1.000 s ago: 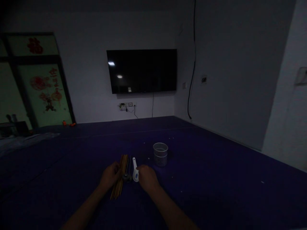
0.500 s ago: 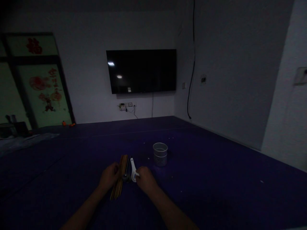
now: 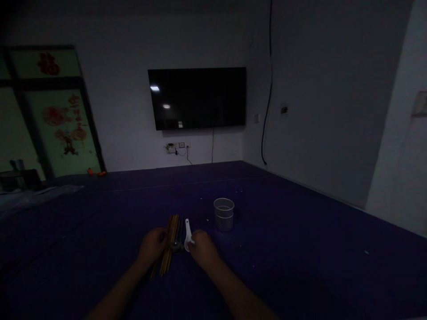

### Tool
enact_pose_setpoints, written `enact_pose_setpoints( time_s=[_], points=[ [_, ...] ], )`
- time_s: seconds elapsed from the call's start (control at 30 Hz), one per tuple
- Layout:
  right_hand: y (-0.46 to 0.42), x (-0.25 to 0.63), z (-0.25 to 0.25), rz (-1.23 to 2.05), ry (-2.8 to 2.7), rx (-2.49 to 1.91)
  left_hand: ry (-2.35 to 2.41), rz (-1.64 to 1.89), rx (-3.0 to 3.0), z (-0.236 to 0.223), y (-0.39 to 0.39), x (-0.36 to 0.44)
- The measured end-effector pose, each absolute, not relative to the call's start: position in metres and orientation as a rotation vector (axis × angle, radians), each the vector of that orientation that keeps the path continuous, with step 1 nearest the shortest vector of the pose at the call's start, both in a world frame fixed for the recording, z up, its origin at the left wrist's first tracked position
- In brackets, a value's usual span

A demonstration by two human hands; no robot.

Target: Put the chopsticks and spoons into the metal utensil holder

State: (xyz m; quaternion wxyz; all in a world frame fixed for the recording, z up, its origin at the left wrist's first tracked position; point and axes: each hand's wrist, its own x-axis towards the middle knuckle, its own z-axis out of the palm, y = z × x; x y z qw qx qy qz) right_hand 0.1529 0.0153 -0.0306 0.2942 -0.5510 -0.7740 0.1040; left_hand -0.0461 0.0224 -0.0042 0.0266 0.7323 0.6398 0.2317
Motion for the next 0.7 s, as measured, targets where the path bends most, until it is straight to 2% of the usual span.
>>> enact_pose_setpoints(
  time_s=[0.7],
  points=[
    [0.0,0.156,-0.011,0.244,-2.093,-1.507,2.23,0.411,2.227,0.008,0.022,-0.053]
  ],
)
